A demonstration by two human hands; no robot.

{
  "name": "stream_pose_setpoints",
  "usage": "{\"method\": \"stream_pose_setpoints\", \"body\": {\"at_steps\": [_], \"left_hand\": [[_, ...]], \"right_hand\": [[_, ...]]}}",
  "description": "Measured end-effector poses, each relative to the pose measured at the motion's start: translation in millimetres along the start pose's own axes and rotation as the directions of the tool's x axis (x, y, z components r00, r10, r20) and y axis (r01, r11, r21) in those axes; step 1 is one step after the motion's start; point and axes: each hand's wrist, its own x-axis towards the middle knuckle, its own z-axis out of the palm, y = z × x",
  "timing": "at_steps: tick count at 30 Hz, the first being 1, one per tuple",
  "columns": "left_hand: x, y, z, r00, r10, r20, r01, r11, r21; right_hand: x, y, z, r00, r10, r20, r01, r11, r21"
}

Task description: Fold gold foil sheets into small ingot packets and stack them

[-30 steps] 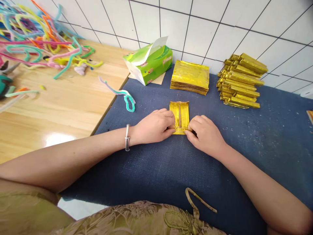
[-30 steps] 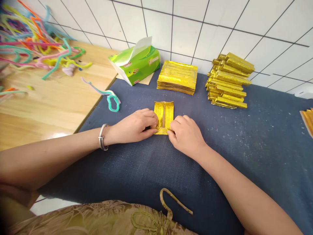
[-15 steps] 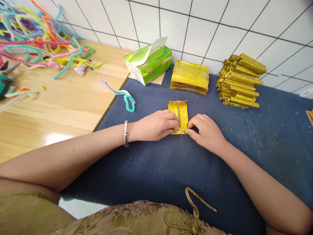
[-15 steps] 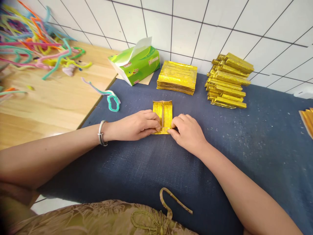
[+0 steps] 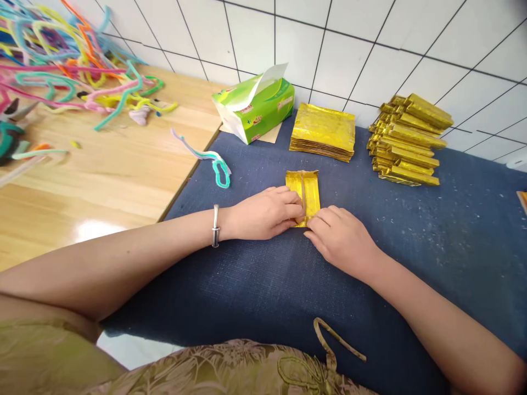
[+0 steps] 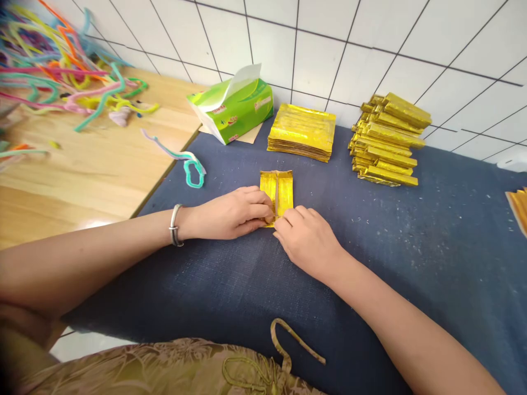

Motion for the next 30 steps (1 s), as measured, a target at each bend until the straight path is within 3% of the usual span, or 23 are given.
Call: {"method": "stream_pose_setpoints", "body": {"at_steps": [9,12,14,15,16,22,30], "left_hand": [[-1,-3,-3.5,0.997,0.077,-0.008,-0.077,0.997,-0.017],[-1,-8,-4.5,0.975,-0.031,-0.219,0.033,0.999,0.005],[0,-13,-4.1,0.911,-0.138,-0.388,0.144,0.989,-0.014],[1,-17,-3.5,0.889,-0.173,-0.424,0.175,0.984,-0.035],[1,-21,-2.6,0.885,-0.194,-0.423,0.188,0.981,-0.057],[1,-28,2.9,0.959,-0.198,-0.204,0.183,0.979,-0.089],[-1,-24,-1.7,0.952,-0.235,-0.194,0.221,0.971,-0.09]], "right_hand": [[2,4,1,0.999,-0.019,0.034,0.02,1.0,-0.009],[2,6,-1,0.998,-0.048,0.035,0.049,0.998,-0.029],[2,8,-1,0.997,-0.068,0.033,0.07,0.996,-0.048],[2,10,-1,0.996,-0.079,0.034,0.081,0.995,-0.061],[2,12,-1,0.996,-0.088,0.035,0.09,0.993,-0.075],[1,32,-2,0.995,-0.099,0.033,0.103,0.982,-0.157],[-2,48,0,0.999,-0.049,0.018,0.051,0.981,-0.185]]}}
